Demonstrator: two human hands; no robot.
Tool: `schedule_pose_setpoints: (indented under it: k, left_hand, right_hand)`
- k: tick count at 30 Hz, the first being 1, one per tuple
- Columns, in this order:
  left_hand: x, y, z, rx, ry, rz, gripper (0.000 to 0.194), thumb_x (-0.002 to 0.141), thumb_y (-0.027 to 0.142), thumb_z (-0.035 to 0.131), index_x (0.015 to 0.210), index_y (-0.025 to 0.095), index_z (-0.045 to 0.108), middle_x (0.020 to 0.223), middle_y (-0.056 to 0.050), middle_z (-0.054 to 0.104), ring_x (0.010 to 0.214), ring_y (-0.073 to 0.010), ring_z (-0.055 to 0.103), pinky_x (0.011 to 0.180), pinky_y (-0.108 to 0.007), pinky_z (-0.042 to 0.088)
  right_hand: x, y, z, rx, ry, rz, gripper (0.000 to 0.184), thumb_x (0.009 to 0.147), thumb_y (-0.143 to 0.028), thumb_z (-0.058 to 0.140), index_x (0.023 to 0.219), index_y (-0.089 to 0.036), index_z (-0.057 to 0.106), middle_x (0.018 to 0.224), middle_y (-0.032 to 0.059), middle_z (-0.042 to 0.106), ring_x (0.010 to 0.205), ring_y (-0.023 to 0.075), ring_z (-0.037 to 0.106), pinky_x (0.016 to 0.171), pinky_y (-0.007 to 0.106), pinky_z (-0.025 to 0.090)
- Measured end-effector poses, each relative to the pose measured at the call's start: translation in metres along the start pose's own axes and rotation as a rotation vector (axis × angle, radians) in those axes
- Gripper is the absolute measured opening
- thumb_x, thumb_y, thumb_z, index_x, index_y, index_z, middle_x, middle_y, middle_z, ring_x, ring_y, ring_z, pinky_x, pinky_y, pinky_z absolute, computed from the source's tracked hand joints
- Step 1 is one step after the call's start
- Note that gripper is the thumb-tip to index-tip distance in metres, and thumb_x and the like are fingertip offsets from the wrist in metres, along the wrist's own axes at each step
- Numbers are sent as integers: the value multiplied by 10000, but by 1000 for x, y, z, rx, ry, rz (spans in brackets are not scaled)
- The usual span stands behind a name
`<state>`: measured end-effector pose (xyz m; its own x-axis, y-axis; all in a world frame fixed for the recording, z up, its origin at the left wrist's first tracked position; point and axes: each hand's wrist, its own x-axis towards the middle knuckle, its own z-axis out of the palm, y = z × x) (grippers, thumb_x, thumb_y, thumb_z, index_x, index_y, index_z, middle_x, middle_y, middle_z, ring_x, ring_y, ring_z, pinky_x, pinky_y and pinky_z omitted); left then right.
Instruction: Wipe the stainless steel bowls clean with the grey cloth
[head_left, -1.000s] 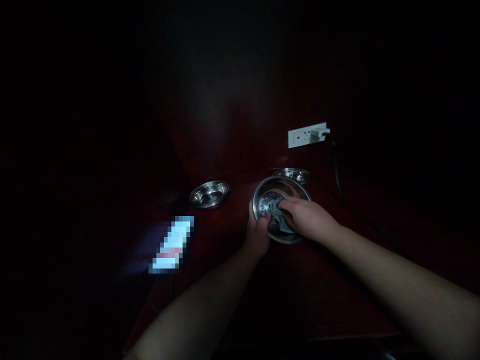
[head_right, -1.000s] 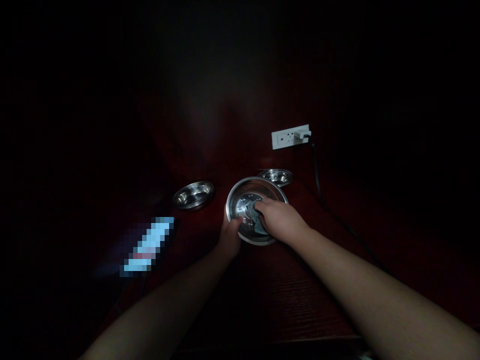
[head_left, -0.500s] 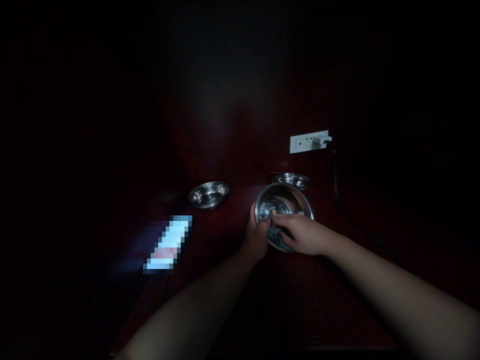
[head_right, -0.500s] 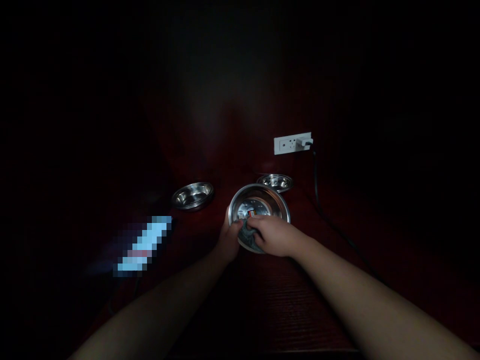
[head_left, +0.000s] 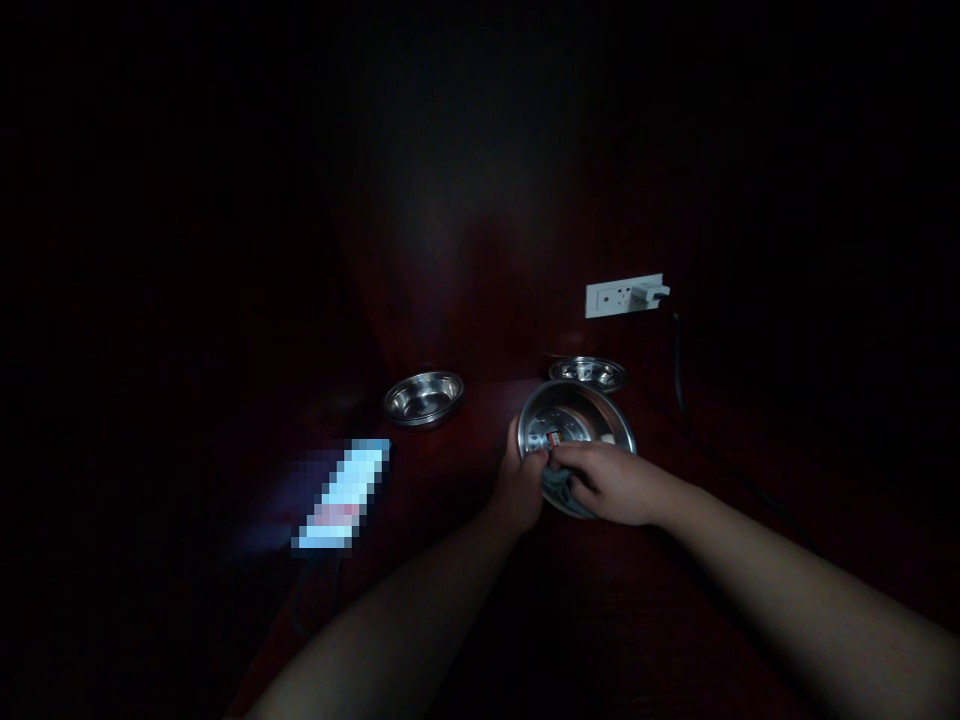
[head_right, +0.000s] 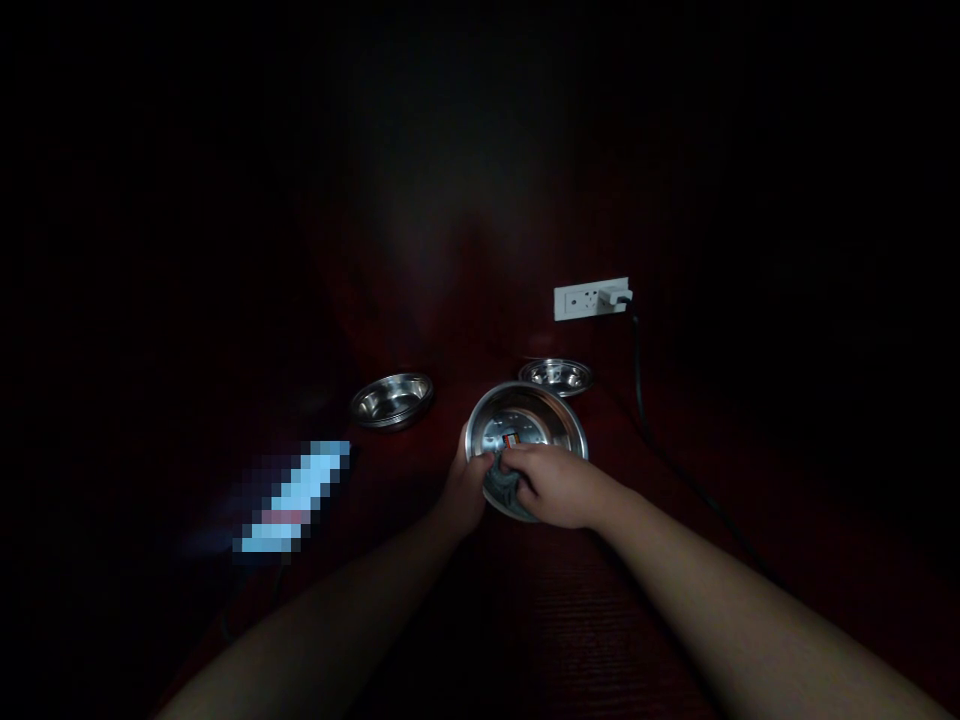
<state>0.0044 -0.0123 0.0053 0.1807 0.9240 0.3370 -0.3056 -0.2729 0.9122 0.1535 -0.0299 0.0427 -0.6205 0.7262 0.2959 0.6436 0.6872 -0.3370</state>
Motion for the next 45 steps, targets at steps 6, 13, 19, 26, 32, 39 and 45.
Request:
schedule_pose_setpoints:
  k: [6,13,19,26,32,39,45]
  left_hand:
    - [0,1,0,-2,-13,-26,446,768,184,438,1214,196,417,1069,-50,598,978,-189,550,885,-330,410]
    - [0,3,0,-21,-14,-20,447,767,175,432,1213,198,421,1067,-46,603,956,-180,555,866,-316,413]
    - [0,0,-1,-66,-17,-39,453,776,192,445,1227,193,406,1071,-56,599,979,-185,550,888,-324,403]
    - [-1,4,0,-43,-27,-36,455,790,198,431,1243,190,395,1060,-65,598,959,-187,551,882,-331,404]
    - [0,2,0,-26,1,-40,466,783,211,444,1245,181,391,1062,-69,602,970,-191,554,888,-334,400]
    - [0,3,0,-59,-5,-48,455,782,204,438,1234,179,392,1041,-60,608,954,-181,558,871,-318,408]
    - [0,7,2,-49,-7,-53,400,775,194,446,1174,184,433,1019,-47,604,929,-171,552,863,-309,407]
  right_hand:
    - [-1,-2,1,27,4,43,259,664,-61,442,864,-177,559,862,49,608,793,166,560,717,282,430]
    - [-1,-2,3,48,18,40,227,684,-70,442,848,-181,554,854,43,610,782,157,560,714,277,429]
    - [-1,-4,2,64,6,59,218,702,-77,444,860,-187,547,864,36,608,790,156,559,723,276,428]
    - [-1,-4,1,79,7,65,229,708,-80,443,878,-184,555,880,43,611,797,161,563,731,286,434]
    - [-1,-4,1,75,10,64,236,706,-85,450,887,-187,561,891,48,619,807,171,567,737,300,435]
    - [-1,-3,2,77,9,57,231,706,-80,445,878,-189,554,882,43,614,803,166,563,733,287,433]
    - [-1,-2,3,60,-3,60,209,712,-83,440,858,-188,547,856,39,605,776,160,558,710,279,431]
